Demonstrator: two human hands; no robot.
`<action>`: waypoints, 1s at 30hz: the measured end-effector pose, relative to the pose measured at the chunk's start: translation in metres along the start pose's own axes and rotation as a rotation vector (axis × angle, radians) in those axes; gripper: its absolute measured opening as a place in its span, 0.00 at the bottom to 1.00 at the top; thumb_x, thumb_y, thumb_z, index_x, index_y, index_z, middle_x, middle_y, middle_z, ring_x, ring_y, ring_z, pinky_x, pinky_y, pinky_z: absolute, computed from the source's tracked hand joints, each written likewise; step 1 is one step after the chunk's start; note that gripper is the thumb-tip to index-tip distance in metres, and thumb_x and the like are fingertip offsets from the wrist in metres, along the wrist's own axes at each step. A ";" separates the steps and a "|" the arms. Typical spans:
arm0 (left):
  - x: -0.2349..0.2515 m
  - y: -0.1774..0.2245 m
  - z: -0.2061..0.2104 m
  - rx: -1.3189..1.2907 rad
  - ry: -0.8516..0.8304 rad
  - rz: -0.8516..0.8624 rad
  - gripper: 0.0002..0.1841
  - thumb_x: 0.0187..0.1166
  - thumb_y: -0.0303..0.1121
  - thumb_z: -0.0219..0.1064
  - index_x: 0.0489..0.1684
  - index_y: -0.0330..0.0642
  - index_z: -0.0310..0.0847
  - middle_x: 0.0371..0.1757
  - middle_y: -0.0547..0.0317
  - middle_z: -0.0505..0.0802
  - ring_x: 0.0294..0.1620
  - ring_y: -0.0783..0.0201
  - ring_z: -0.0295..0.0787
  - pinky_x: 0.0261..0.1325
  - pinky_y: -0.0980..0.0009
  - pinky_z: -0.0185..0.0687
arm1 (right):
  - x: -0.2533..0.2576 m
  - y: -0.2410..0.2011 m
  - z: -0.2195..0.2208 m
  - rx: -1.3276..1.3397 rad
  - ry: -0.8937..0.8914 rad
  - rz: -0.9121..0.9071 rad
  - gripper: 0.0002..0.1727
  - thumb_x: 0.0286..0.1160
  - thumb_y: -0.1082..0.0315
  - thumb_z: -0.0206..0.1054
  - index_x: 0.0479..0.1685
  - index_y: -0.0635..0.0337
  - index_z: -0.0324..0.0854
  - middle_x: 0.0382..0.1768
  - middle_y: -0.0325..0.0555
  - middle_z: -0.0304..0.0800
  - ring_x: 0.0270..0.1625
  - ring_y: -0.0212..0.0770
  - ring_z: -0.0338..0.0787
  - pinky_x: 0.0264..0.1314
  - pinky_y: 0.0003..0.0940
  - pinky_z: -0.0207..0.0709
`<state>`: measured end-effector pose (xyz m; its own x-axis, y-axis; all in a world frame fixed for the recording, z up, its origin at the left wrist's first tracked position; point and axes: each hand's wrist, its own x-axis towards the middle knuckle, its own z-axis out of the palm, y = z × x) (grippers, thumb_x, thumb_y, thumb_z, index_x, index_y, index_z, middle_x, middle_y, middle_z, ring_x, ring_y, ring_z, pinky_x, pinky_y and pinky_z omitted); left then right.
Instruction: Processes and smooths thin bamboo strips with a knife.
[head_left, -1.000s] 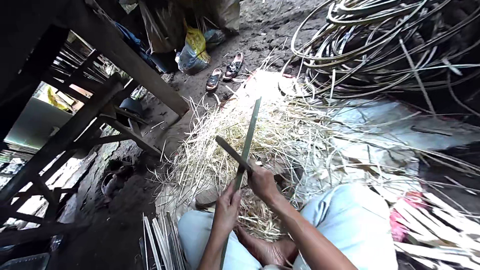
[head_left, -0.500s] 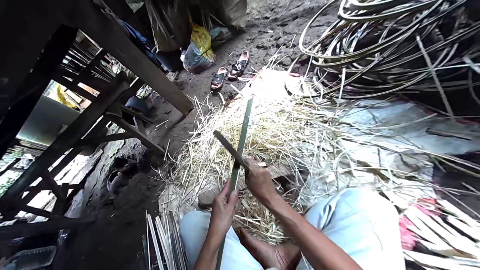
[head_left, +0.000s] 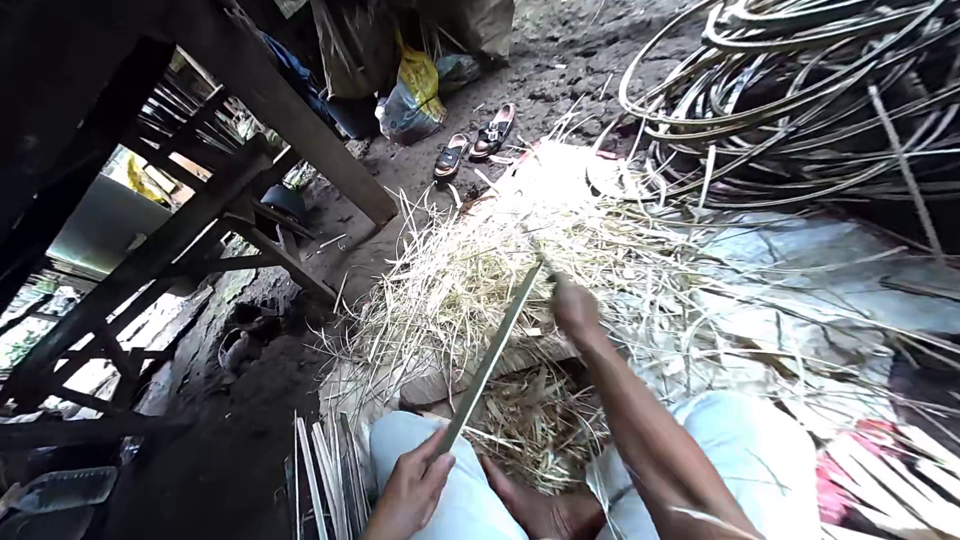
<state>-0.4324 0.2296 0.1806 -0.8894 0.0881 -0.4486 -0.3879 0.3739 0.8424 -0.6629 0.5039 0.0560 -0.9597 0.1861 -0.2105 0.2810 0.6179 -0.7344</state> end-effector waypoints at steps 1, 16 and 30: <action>-0.015 -0.001 -0.012 0.084 0.058 0.001 0.25 0.87 0.29 0.56 0.83 0.32 0.67 0.21 0.70 0.79 0.14 0.81 0.65 0.18 0.82 0.63 | 0.012 0.011 -0.011 0.073 -0.030 0.093 0.20 0.86 0.74 0.53 0.72 0.71 0.75 0.56 0.83 0.84 0.59 0.83 0.85 0.58 0.80 0.73; 0.036 -0.100 -0.123 0.826 0.072 0.029 0.22 0.90 0.45 0.59 0.81 0.54 0.79 0.59 0.37 0.94 0.57 0.32 0.91 0.62 0.29 0.75 | -0.097 0.057 -0.008 0.962 -0.398 0.160 0.26 0.91 0.50 0.43 0.82 0.45 0.62 0.26 0.30 0.88 0.25 0.32 0.89 0.33 0.33 0.89; 0.109 -0.237 -0.079 0.522 0.078 0.074 0.19 0.86 0.37 0.66 0.74 0.53 0.85 0.56 0.43 0.95 0.50 0.35 0.94 0.52 0.29 0.80 | -0.149 0.045 0.041 0.356 -0.242 0.045 0.34 0.68 0.67 0.65 0.76 0.73 0.65 0.28 0.32 0.87 0.22 0.26 0.86 0.28 0.26 0.86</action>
<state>-0.4570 0.0782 -0.0443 -0.9328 0.0705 -0.3534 -0.1688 0.7810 0.6013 -0.5075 0.4731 0.0280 -0.9322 -0.0040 -0.3619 0.3437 0.3031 -0.8888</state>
